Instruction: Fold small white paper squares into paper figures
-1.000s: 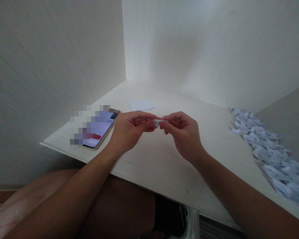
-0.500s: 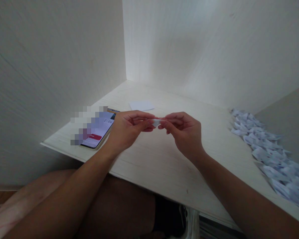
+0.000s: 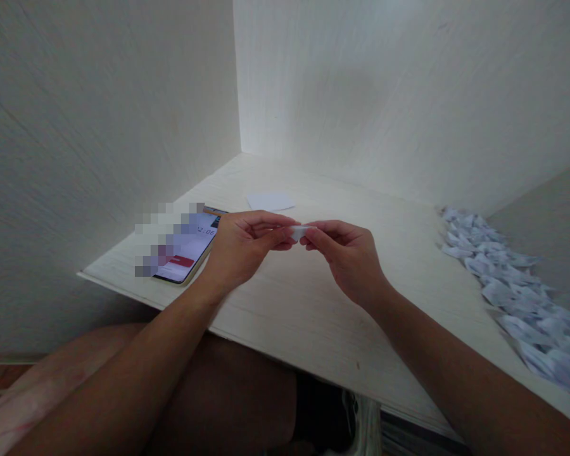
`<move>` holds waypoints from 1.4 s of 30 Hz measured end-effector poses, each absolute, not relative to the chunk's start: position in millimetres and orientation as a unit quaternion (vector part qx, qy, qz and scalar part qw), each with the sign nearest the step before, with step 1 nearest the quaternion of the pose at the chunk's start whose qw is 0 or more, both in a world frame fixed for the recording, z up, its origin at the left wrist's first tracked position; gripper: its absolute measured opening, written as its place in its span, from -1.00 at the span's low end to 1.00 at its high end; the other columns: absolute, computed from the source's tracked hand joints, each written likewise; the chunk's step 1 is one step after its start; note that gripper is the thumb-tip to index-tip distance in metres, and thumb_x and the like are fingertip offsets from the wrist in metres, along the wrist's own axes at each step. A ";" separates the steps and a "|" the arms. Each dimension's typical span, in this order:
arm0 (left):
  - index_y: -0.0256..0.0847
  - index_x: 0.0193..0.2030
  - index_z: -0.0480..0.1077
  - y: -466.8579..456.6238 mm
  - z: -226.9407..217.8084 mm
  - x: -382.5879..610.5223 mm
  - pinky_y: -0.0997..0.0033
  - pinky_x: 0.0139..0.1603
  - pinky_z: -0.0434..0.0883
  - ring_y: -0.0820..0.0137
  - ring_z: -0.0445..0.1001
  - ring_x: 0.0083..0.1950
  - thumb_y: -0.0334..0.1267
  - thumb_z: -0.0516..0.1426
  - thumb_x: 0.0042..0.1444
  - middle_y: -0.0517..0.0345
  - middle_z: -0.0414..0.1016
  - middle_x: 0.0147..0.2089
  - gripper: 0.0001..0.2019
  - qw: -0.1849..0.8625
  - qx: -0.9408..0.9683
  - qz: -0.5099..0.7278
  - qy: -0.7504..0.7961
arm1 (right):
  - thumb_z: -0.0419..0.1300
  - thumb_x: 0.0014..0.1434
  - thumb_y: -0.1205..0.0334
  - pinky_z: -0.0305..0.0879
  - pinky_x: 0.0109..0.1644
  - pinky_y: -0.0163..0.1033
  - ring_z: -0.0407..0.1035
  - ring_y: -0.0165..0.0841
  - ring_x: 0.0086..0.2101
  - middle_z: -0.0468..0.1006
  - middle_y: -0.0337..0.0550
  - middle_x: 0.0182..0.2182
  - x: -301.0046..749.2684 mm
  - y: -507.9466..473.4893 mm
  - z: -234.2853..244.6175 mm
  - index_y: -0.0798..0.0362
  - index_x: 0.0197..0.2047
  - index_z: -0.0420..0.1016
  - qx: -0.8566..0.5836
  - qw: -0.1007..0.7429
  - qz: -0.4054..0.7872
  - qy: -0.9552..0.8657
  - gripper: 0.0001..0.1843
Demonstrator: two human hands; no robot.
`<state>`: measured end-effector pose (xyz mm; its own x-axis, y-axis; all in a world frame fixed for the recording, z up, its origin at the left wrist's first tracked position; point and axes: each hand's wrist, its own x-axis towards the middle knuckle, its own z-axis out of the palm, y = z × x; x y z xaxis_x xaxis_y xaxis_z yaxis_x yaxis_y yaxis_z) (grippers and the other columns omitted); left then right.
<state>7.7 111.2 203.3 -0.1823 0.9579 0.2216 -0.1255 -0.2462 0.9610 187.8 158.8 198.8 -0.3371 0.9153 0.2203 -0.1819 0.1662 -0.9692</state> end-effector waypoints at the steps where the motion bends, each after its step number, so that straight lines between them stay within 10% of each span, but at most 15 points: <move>1: -0.21 -0.26 0.70 111.5 202.9 7.3 0.19 -0.15 0.71 0.26 0.71 -0.31 -0.08 0.51 -0.07 0.03 0.74 -0.28 -0.70 0.427 0.475 0.632 0.440 | 0.55 0.06 0.09 0.54 -0.16 -0.14 0.53 -0.37 -0.36 0.74 -0.20 -0.38 188.1 158.8 198.8 -0.07 -0.30 0.78 -0.314 0.484 0.563 -0.592 -0.84; 42: -0.23 -0.22 0.69 108.5 205.8 7.7 0.26 -0.19 0.69 0.27 0.72 -0.31 -0.22 0.49 -0.02 0.08 0.73 -0.32 -0.76 0.436 0.495 0.622 0.421 | 0.55 0.05 0.18 0.48 -0.28 -0.21 0.50 -0.41 -0.45 0.66 -0.25 -0.50 187.6 151.6 203.2 -0.03 -0.40 0.73 -0.311 0.475 0.521 -0.637 -0.88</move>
<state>7.7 108.5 205.8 -0.1298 0.9598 0.2487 -0.1261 -0.2647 0.9560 187.6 151.6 203.2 -0.3545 0.8917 0.2813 -0.0986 0.2636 -0.9596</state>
